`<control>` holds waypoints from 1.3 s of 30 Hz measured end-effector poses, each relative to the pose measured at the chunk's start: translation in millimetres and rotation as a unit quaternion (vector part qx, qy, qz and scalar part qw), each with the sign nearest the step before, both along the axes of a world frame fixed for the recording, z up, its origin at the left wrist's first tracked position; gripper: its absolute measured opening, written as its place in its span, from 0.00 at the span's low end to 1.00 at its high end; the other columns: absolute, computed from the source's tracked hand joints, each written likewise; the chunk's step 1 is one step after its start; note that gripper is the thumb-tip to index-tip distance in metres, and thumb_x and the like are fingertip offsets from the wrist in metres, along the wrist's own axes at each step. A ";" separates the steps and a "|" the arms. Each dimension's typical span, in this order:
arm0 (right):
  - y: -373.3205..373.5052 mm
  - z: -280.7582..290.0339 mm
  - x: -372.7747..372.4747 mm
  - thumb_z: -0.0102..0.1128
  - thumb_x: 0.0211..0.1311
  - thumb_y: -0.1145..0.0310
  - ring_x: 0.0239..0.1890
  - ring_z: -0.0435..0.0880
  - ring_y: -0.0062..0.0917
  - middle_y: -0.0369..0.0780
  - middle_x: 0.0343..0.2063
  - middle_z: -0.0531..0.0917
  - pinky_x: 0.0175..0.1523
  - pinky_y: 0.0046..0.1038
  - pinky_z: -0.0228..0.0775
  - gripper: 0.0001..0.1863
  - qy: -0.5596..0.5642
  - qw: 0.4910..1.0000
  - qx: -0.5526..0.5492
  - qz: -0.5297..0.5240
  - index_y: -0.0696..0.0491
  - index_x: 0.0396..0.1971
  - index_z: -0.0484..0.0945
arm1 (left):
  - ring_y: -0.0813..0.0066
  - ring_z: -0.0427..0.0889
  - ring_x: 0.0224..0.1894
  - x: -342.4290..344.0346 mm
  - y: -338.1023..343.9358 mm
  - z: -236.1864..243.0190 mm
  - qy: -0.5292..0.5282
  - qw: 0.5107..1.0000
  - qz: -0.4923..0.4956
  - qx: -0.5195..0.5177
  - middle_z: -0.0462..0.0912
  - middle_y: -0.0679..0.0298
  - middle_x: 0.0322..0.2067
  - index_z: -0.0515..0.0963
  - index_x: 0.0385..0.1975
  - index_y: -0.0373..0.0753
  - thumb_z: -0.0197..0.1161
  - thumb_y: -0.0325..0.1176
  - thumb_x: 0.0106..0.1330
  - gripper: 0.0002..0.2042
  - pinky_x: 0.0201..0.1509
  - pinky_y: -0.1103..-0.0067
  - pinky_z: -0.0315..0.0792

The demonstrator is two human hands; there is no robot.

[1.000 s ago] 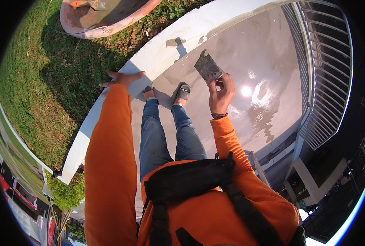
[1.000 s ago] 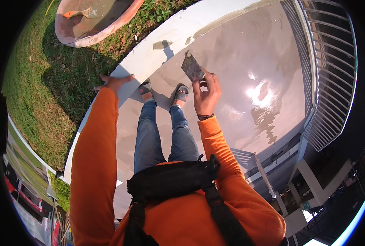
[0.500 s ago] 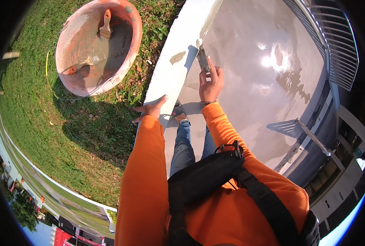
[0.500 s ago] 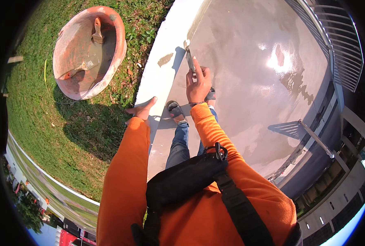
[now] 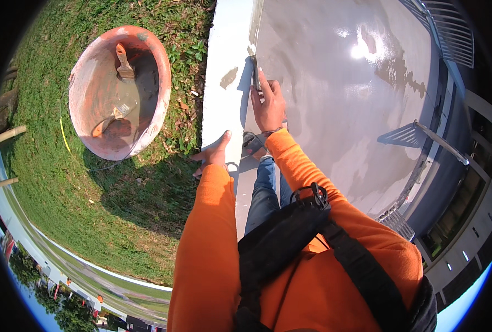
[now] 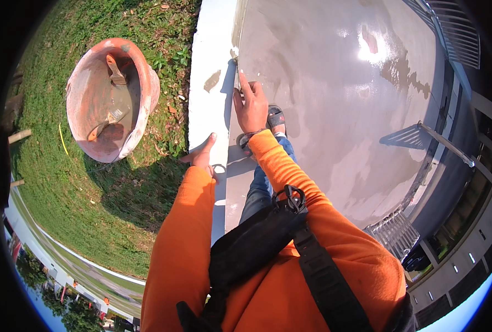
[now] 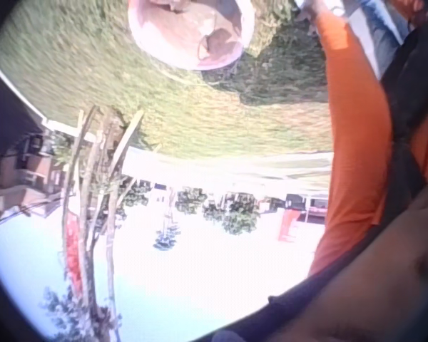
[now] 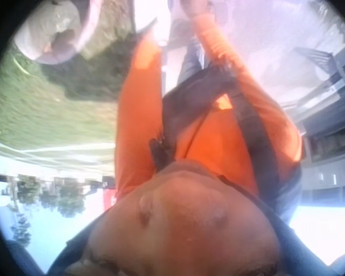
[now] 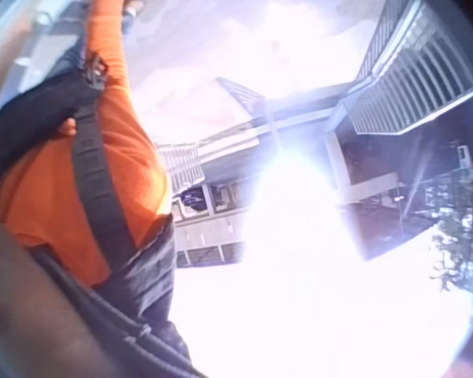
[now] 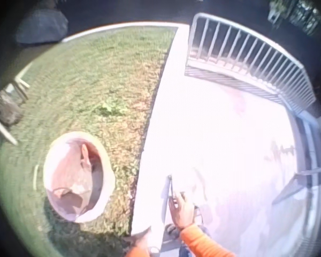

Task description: The person applies plaster to a concrete ledge using a brush and a small handheld scraper, dipping the tools into a red bucket of mixing compound.

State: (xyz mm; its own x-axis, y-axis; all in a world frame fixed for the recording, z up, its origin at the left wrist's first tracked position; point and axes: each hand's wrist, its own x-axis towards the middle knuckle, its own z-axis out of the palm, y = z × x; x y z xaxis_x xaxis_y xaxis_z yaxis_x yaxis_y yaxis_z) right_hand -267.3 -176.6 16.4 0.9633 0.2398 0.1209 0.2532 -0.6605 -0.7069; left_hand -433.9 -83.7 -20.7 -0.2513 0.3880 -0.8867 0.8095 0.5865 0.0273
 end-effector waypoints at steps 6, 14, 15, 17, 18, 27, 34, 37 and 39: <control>5.6 8.6 -5.3 0.62 0.57 0.71 0.24 0.79 0.32 0.42 0.28 0.74 0.32 0.32 0.73 0.28 0.060 0.998 -0.010 0.013 0.49 0.60 0.69 | 0.50 0.72 0.52 -6.1 -2.0 -3.4 -0.011 1.000 0.003 -0.013 0.70 0.51 0.57 0.63 0.59 0.35 0.69 0.61 0.49 0.44 0.33 0.48 0.65; -4.1 13.9 4.4 0.58 0.56 0.71 0.26 0.77 0.42 0.45 0.26 0.74 0.32 0.37 0.71 0.23 0.120 0.992 -0.005 0.030 0.52 0.54 0.73 | 0.43 0.67 0.56 -3.0 -3.2 2.4 0.026 0.999 0.030 0.020 0.67 0.51 0.60 0.58 0.64 0.36 0.70 0.62 0.48 0.49 0.36 0.35 0.61; -6.1 13.7 5.3 0.57 0.56 0.71 0.26 0.78 0.42 0.46 0.26 0.74 0.32 0.37 0.71 0.22 0.135 0.990 0.002 0.024 0.53 0.53 0.74 | 0.42 0.66 0.57 -2.8 -5.0 2.8 0.037 0.998 0.043 0.037 0.65 0.51 0.61 0.56 0.66 0.36 0.70 0.62 0.47 0.51 0.38 0.33 0.60; -11.8 13.9 7.3 0.57 0.56 0.70 0.26 0.79 0.41 0.47 0.26 0.76 0.33 0.37 0.71 0.19 0.165 0.986 0.016 0.010 0.55 0.50 0.76 | 0.40 0.60 0.61 -4.8 -0.9 3.6 0.011 0.998 0.059 -0.006 0.60 0.50 0.64 0.48 0.68 0.38 0.71 0.62 0.45 0.56 0.41 0.31 0.57; -16.2 6.7 9.7 0.58 0.56 0.70 0.26 0.79 0.37 0.46 0.26 0.76 0.33 0.35 0.71 0.17 0.167 0.985 0.031 -0.025 0.57 0.46 0.77 | 0.40 0.56 0.63 -7.6 6.3 3.9 -0.026 0.996 0.061 -0.066 0.56 0.50 0.66 0.44 0.69 0.39 0.72 0.62 0.45 0.58 0.43 0.30 0.55; -33.3 19.7 50.6 0.57 0.55 0.74 0.29 0.80 0.35 0.45 0.33 0.80 0.37 0.32 0.73 0.14 0.163 0.974 0.136 -0.083 0.54 0.43 0.80 | 0.66 0.75 0.21 -2.0 16.3 16.8 0.059 0.987 -0.059 -0.136 0.30 0.22 0.63 0.13 0.62 0.29 0.72 0.70 0.33 0.78 0.36 0.70 0.74; -30.1 35.2 43.0 0.59 0.50 0.77 0.40 0.76 0.36 0.40 0.36 0.80 0.47 0.35 0.69 0.17 0.042 0.998 0.026 0.032 0.48 0.42 0.82 | 0.43 0.67 0.58 -15.7 13.8 -4.8 0.067 0.992 -0.031 -0.101 0.21 0.28 0.64 0.12 0.62 0.32 0.73 0.68 0.33 0.78 0.57 0.62 0.68; -40.4 33.8 37.9 0.60 0.49 0.77 0.41 0.75 0.35 0.39 0.36 0.79 0.47 0.34 0.69 0.18 0.045 0.998 0.011 0.035 0.47 0.42 0.82 | 0.41 0.66 0.59 -6.2 9.2 6.9 0.040 0.993 -0.010 -0.110 0.20 0.30 0.65 0.12 0.62 0.33 0.74 0.68 0.32 0.78 0.58 0.61 0.68; -45.0 33.2 33.8 0.59 0.50 0.77 0.38 0.76 0.34 0.39 0.35 0.80 0.45 0.32 0.69 0.17 0.043 0.998 0.009 0.048 0.48 0.42 0.82 | 0.42 0.69 0.57 -1.0 8.1 14.5 0.056 0.992 0.002 -0.113 0.21 0.30 0.65 0.12 0.62 0.33 0.74 0.68 0.32 0.78 0.57 0.61 0.68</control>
